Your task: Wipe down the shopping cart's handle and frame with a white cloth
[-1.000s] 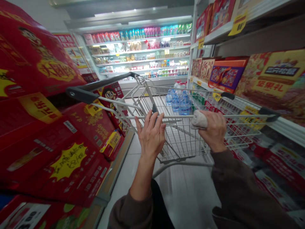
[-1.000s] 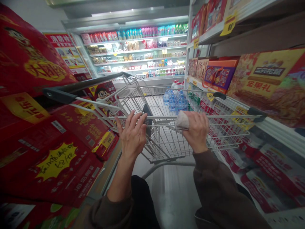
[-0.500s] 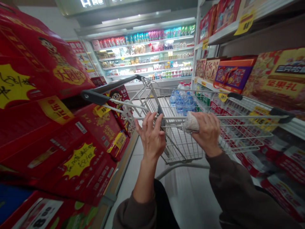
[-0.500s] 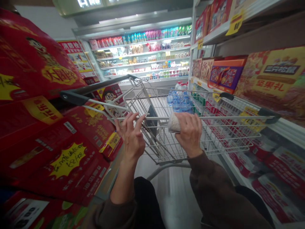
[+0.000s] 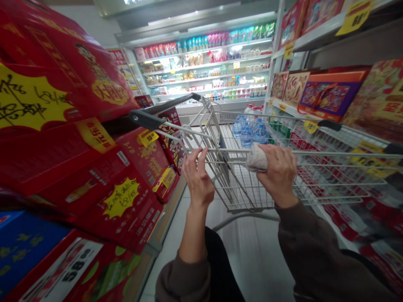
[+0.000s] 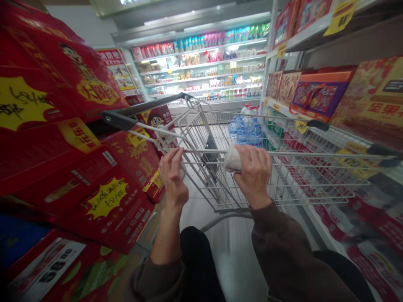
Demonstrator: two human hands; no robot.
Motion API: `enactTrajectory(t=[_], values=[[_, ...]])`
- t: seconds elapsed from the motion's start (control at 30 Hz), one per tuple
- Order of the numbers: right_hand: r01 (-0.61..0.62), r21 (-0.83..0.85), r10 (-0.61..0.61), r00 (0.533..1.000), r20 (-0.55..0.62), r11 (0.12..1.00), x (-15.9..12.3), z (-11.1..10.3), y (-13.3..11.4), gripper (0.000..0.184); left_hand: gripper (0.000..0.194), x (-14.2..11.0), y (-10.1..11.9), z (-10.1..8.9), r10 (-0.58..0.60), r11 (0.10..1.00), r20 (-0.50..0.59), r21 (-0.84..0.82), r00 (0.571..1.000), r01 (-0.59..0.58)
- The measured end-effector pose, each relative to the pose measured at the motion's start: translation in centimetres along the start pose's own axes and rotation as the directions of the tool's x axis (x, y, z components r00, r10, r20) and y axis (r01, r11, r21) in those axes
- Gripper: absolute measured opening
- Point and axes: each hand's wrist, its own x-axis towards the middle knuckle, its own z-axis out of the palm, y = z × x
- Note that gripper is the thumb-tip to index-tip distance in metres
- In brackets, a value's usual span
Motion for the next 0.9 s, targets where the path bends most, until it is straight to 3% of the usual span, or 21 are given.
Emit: enactTrajectory(t=[0.1,0.23,0.3,0.43,0.57,0.7,0.83,0.9], values=[[-0.014,0.031,0.017,0.995,-0.095,0.999,-0.7,0.3,-1.5,0.056,0.084,-0.1,-0.3,-0.1,0.022,1.000,0.031,-0.008,0.999,-0.022],[0.204,0.117,-0.178,0.964,-0.197,0.972,-0.1,1.0,-6.0,0.051,0.085,0.1,0.3,0.3,0.026,0.997,-0.009,-0.079,1.000,-0.027],[0.305,0.111,-0.281,0.940,-0.192,0.946,0.0,1.7,-7.2,0.047,0.085,0.2,0.4,0.1,0.025,0.994,-0.041,-0.108,0.999,-0.029],[0.385,0.070,-0.378,0.921,-0.095,0.920,-2.2,3.1,-6.6,0.041,0.084,0.3,0.0,-0.6,0.046,0.991,-0.033,-0.128,0.998,-0.050],[0.294,0.098,-0.285,0.954,-0.096,0.951,-4.1,2.8,-6.1,0.034,0.084,0.2,-0.4,-0.8,0.039,0.987,-0.062,-0.151,0.997,-0.048],[0.325,0.089,-0.306,0.935,-0.178,0.942,-2.1,2.4,-8.4,0.033,0.083,0.4,-0.3,-0.5,-0.048,0.981,-0.132,-0.191,0.990,0.022],[0.446,-0.022,-0.446,0.888,-0.112,0.895,-1.0,3.3,-9.6,0.031,0.084,0.2,-0.3,-0.4,-0.031,0.977,-0.102,-0.212,0.994,0.009],[0.450,-0.011,-0.449,0.889,-0.083,0.893,-1.6,3.6,-9.3,0.030,0.085,0.0,-0.5,-0.4,-0.034,0.973,-0.064,-0.228,0.997,0.019]])
